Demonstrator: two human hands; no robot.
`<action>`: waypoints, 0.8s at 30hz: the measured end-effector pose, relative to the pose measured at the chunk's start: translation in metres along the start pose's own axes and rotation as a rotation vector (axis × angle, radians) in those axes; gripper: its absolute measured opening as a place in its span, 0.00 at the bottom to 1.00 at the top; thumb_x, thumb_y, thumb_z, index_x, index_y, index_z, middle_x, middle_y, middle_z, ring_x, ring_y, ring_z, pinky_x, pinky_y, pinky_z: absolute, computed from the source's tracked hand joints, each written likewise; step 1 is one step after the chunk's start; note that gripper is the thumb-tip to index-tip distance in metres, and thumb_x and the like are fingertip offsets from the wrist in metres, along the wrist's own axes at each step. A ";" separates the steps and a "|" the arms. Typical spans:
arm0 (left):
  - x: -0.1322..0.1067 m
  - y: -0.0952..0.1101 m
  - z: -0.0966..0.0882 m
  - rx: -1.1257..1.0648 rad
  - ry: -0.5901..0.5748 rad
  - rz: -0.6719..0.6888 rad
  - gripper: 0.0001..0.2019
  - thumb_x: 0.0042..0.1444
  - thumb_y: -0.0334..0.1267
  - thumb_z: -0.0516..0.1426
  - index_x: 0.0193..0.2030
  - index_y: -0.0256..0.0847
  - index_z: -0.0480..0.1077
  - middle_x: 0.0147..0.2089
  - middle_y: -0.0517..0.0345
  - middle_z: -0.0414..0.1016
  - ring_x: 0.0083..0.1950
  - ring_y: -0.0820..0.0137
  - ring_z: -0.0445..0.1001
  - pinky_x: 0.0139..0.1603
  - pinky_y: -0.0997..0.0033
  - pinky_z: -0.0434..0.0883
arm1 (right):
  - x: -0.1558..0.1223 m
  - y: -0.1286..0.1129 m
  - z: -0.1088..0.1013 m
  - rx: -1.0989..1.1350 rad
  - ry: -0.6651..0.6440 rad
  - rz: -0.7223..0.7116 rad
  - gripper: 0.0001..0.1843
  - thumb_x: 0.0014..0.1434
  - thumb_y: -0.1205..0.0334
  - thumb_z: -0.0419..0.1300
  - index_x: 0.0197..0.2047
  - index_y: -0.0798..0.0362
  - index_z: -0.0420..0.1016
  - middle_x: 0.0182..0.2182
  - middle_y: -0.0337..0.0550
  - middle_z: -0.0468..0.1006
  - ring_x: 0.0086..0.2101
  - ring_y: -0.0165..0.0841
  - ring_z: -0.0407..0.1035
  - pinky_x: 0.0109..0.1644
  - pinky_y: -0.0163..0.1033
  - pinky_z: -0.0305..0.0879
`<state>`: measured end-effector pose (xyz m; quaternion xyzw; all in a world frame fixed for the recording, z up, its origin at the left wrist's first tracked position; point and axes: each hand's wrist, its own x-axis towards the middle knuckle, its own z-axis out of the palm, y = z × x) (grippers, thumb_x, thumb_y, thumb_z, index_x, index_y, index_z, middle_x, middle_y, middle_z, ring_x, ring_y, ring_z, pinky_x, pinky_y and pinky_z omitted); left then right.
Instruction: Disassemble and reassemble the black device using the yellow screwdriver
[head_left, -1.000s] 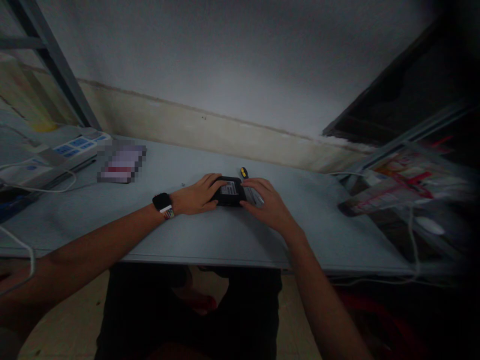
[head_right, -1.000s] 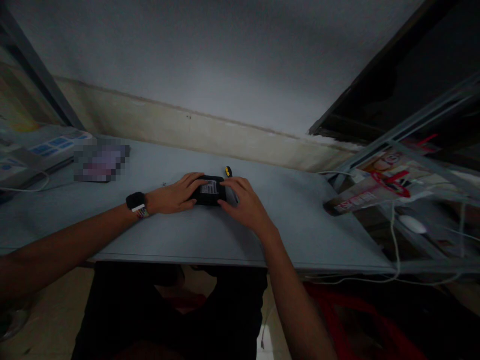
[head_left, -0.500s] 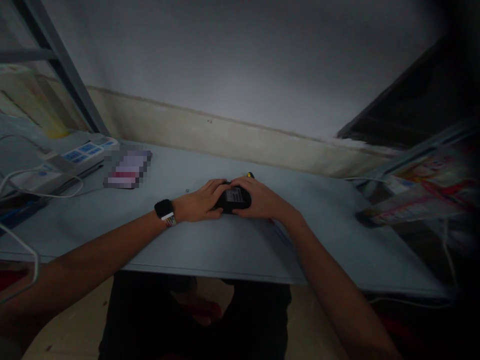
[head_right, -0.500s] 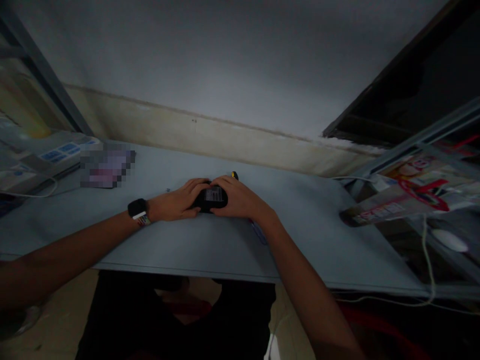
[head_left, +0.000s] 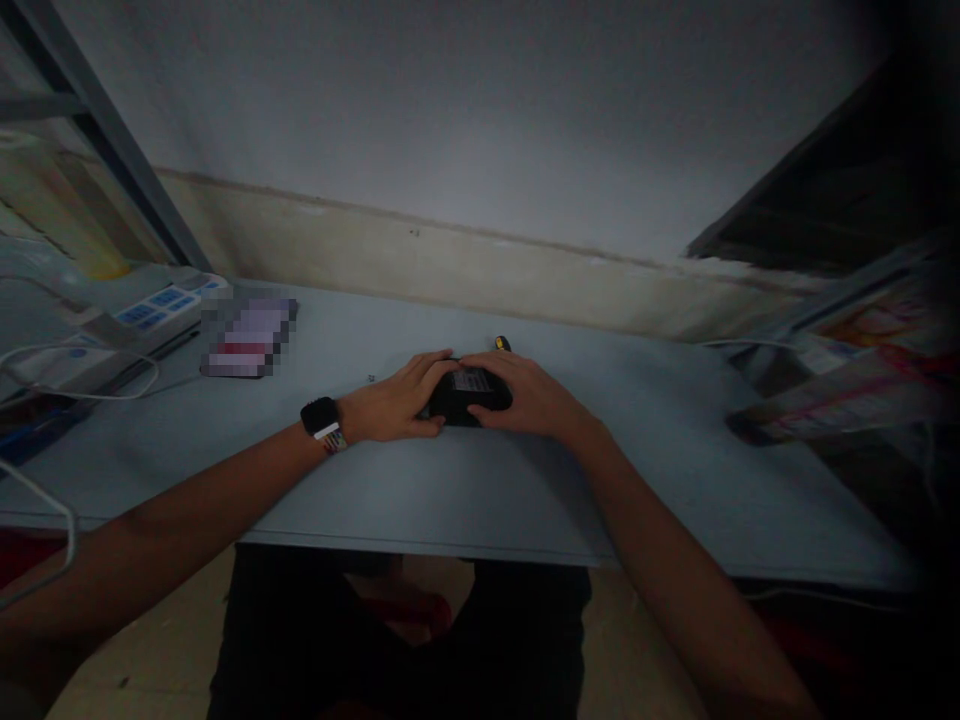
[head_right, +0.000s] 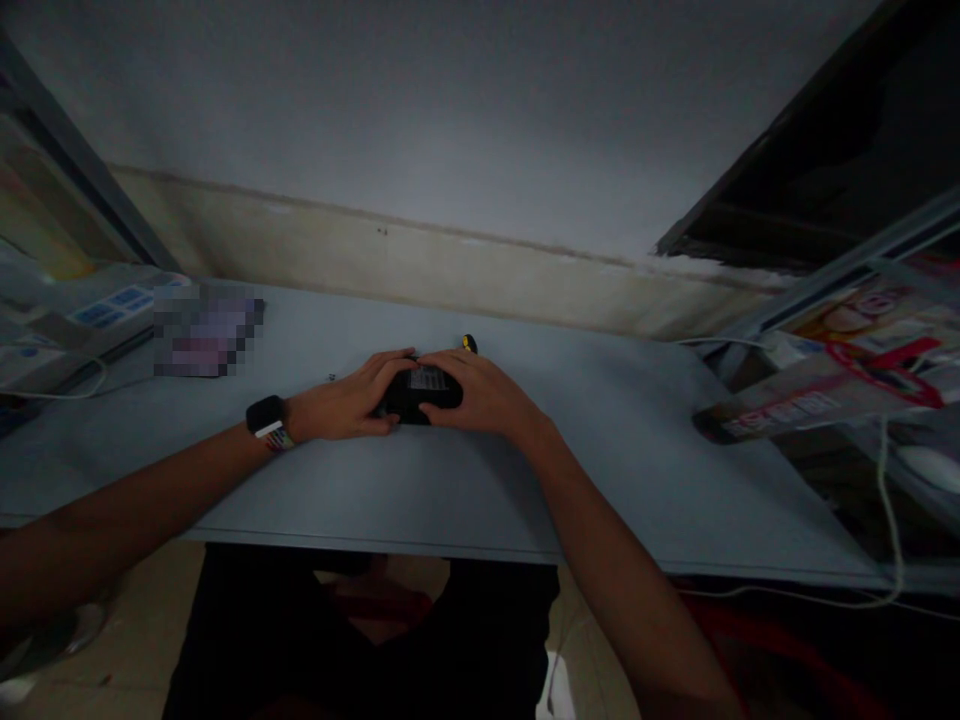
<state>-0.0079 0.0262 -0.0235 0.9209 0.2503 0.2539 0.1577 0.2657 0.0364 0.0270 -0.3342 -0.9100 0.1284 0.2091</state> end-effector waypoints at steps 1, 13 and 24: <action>0.000 0.001 -0.001 -0.009 0.002 -0.008 0.40 0.64 0.39 0.62 0.77 0.41 0.46 0.79 0.28 0.53 0.81 0.40 0.54 0.77 0.30 0.65 | -0.001 0.001 0.001 -0.006 0.012 0.000 0.30 0.60 0.53 0.70 0.65 0.47 0.76 0.60 0.52 0.84 0.59 0.49 0.79 0.67 0.59 0.74; 0.006 0.003 -0.007 -0.135 0.089 -0.067 0.43 0.54 0.39 0.67 0.74 0.41 0.52 0.71 0.34 0.65 0.72 0.44 0.68 0.74 0.35 0.68 | -0.009 0.011 0.003 -0.141 0.244 -0.085 0.18 0.75 0.50 0.57 0.54 0.50 0.84 0.48 0.50 0.90 0.46 0.44 0.85 0.53 0.50 0.81; 0.009 0.004 -0.015 -0.245 0.086 -0.129 0.51 0.51 0.44 0.71 0.76 0.40 0.49 0.70 0.35 0.65 0.70 0.44 0.70 0.70 0.37 0.71 | 0.007 0.006 0.005 -0.119 0.542 -0.018 0.19 0.78 0.51 0.53 0.44 0.48 0.82 0.40 0.48 0.87 0.41 0.40 0.81 0.48 0.47 0.77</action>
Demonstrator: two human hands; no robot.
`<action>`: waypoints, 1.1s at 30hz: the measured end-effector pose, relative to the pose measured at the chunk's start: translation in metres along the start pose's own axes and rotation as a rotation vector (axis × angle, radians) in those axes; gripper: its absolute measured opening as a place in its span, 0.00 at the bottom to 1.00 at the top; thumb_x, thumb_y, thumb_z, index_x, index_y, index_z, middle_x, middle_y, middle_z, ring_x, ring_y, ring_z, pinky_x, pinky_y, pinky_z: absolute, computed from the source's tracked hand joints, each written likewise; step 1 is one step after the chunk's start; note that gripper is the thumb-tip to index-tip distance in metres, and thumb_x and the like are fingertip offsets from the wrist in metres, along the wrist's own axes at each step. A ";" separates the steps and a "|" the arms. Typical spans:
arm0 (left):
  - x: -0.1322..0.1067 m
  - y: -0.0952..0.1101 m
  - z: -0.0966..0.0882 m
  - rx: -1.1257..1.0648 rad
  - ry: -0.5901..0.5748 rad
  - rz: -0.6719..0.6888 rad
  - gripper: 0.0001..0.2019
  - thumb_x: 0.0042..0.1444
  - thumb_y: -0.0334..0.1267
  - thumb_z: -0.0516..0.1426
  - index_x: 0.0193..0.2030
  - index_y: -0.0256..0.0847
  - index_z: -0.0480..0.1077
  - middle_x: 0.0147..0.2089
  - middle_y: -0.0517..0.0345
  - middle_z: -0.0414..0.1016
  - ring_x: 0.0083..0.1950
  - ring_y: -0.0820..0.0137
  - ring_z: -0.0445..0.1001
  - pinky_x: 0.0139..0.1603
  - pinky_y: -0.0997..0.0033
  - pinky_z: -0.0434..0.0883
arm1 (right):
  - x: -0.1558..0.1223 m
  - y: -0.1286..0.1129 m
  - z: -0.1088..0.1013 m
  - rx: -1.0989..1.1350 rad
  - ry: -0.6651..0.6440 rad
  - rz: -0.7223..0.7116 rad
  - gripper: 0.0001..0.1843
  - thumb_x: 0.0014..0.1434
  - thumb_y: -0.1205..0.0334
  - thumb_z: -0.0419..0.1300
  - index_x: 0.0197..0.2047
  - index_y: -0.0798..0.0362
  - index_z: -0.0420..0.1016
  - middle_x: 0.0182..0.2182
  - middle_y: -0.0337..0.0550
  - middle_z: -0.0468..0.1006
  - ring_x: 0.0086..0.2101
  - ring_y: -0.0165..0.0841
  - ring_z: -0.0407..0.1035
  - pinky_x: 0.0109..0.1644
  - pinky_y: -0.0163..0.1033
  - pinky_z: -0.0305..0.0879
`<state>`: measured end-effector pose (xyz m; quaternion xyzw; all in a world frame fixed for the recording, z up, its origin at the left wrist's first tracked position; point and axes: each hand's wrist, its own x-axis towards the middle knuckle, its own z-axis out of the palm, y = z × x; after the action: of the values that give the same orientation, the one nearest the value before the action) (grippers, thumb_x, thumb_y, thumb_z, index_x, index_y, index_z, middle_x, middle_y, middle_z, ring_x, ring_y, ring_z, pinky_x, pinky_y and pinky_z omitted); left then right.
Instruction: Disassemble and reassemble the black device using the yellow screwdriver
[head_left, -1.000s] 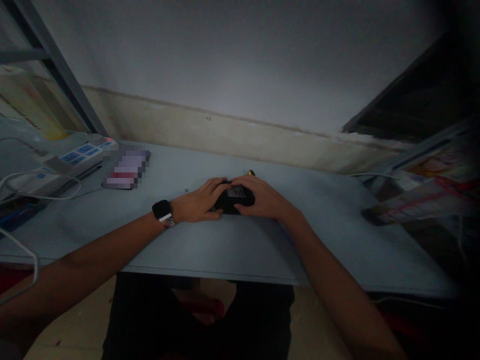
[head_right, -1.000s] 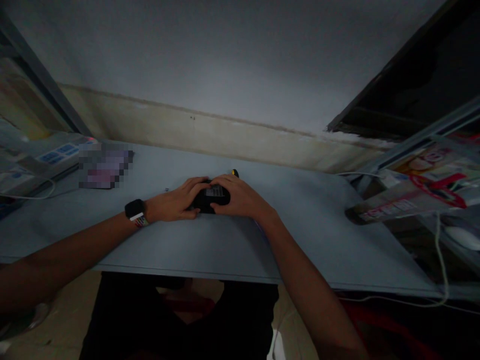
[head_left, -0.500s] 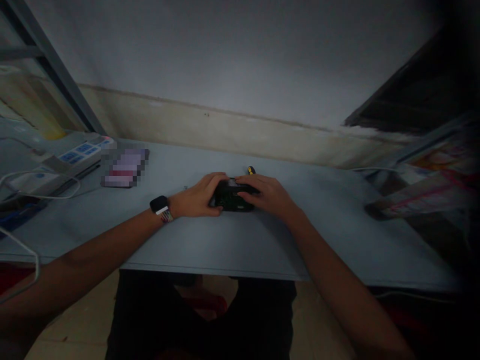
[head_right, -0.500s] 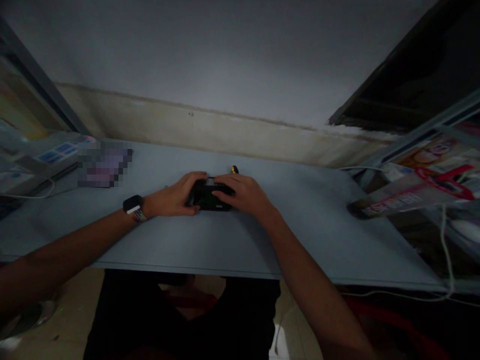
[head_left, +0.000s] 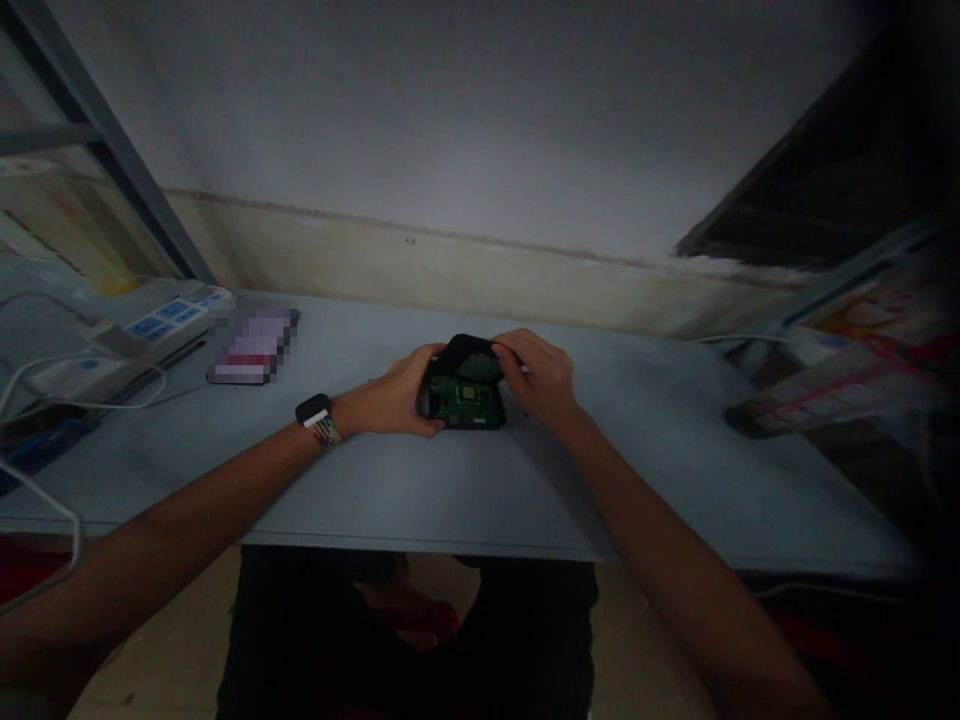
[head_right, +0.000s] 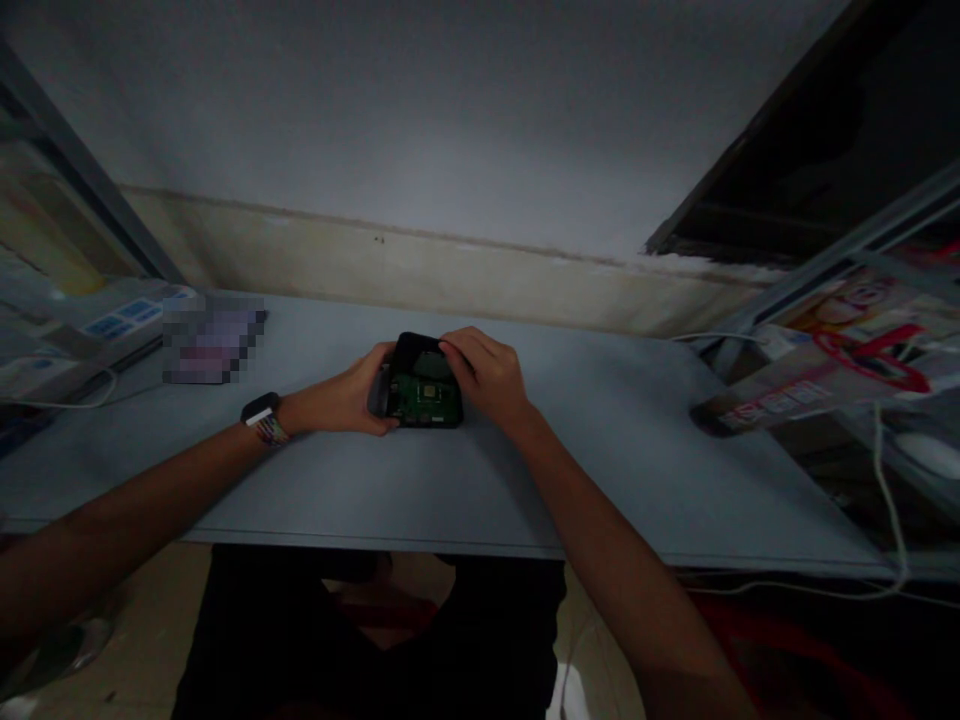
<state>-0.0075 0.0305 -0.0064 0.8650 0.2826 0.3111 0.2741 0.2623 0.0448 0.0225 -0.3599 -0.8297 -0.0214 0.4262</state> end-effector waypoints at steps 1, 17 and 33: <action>0.000 0.001 -0.001 -0.010 -0.007 0.006 0.50 0.52 0.44 0.71 0.76 0.40 0.49 0.70 0.35 0.66 0.69 0.44 0.71 0.69 0.38 0.72 | 0.001 -0.001 0.000 0.009 0.070 0.045 0.19 0.77 0.50 0.53 0.43 0.48 0.82 0.39 0.48 0.86 0.39 0.40 0.81 0.48 0.47 0.77; -0.021 0.056 -0.011 0.206 -0.307 0.005 0.38 0.45 0.43 0.72 0.64 0.42 0.68 0.61 0.44 0.70 0.59 0.49 0.75 0.63 0.45 0.77 | 0.006 0.029 0.006 0.299 0.258 0.499 0.15 0.68 0.48 0.61 0.34 0.49 0.76 0.27 0.37 0.73 0.30 0.34 0.68 0.35 0.39 0.65; -0.089 0.100 0.013 0.357 -0.229 -0.113 0.37 0.65 0.37 0.64 0.78 0.52 0.58 0.85 0.45 0.49 0.84 0.45 0.51 0.80 0.36 0.64 | 0.002 0.011 0.048 0.201 -0.277 0.368 0.10 0.69 0.60 0.61 0.41 0.49 0.85 0.38 0.45 0.89 0.39 0.40 0.81 0.46 0.45 0.73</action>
<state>-0.0247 -0.1011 0.0156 0.9123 0.3482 0.1400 0.1640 0.2353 0.0706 -0.0101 -0.4602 -0.7987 0.1886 0.3386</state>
